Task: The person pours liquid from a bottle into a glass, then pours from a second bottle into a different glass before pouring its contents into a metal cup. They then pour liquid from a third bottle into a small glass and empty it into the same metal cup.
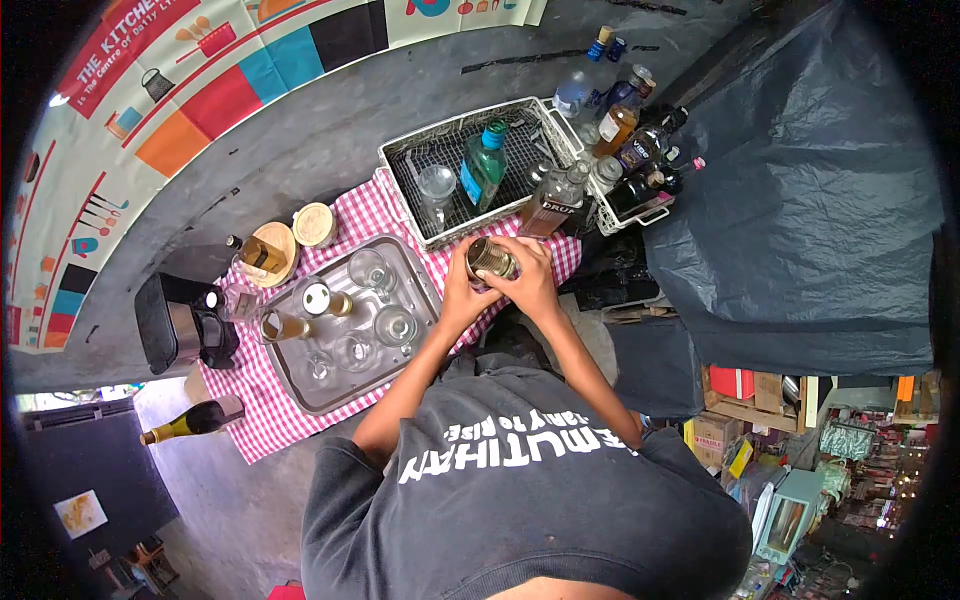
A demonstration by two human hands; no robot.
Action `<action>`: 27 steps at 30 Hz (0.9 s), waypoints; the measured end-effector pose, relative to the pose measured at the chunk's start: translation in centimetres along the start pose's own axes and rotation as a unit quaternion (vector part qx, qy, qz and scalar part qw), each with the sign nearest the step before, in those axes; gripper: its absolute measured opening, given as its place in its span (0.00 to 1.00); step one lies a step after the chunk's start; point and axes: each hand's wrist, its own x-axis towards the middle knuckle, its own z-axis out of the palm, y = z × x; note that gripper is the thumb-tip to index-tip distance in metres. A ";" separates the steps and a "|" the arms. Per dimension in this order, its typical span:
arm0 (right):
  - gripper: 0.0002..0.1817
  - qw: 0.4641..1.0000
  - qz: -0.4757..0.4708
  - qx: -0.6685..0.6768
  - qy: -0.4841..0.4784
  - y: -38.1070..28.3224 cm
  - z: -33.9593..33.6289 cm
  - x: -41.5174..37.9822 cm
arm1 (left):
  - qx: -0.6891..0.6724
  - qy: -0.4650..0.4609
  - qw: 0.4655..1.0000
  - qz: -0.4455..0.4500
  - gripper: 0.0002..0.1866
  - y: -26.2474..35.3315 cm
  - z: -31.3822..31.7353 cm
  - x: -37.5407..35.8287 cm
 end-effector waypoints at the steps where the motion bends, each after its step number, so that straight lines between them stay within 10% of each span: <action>1: 0.29 1.000 0.001 0.003 -0.002 -0.1 0.0 0.0 | 0.000 0.000 1.000 -0.001 0.49 -0.2 0.0 0.0; 27: 0.29 1.000 -0.001 -0.018 -0.001 -0.2 -0.1 -0.5 | 0.013 -0.015 1.000 0.010 0.49 -0.6 -0.1 -0.2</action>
